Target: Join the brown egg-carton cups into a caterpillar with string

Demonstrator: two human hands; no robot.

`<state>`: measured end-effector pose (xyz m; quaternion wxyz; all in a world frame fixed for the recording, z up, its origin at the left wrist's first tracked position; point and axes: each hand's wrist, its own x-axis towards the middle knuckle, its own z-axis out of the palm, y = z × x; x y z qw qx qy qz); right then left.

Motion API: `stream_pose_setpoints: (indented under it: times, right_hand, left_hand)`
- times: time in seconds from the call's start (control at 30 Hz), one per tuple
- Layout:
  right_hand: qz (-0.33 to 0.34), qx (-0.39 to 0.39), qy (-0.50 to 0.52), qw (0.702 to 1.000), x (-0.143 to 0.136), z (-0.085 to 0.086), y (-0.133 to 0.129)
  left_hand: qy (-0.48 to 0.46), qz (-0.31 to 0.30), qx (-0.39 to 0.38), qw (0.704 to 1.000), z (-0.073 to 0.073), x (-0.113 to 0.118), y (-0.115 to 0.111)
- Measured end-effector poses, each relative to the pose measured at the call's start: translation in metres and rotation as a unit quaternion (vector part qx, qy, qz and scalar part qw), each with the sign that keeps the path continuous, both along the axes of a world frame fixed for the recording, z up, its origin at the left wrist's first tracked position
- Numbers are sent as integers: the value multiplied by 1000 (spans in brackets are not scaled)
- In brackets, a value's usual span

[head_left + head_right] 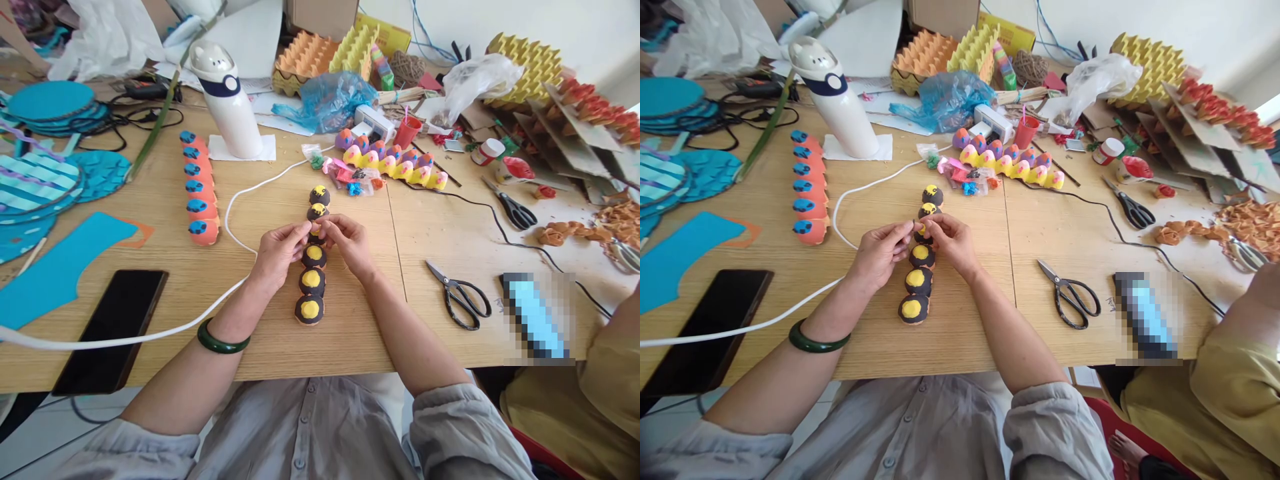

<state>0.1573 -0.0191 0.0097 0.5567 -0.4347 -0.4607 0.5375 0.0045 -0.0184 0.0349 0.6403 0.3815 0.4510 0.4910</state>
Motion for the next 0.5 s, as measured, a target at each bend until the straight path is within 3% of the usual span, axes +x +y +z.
stream_pose_setpoints:
  times: [0.37,0.5]
  right_hand:
    - [64,-10,-14,998,3,7,-2]
    - [47,9,13,999,2,6,0]
  left_hand:
    - [22,-41,9,999,-3,-2,-1]
    - [24,-42,14,999,-4,-2,0]
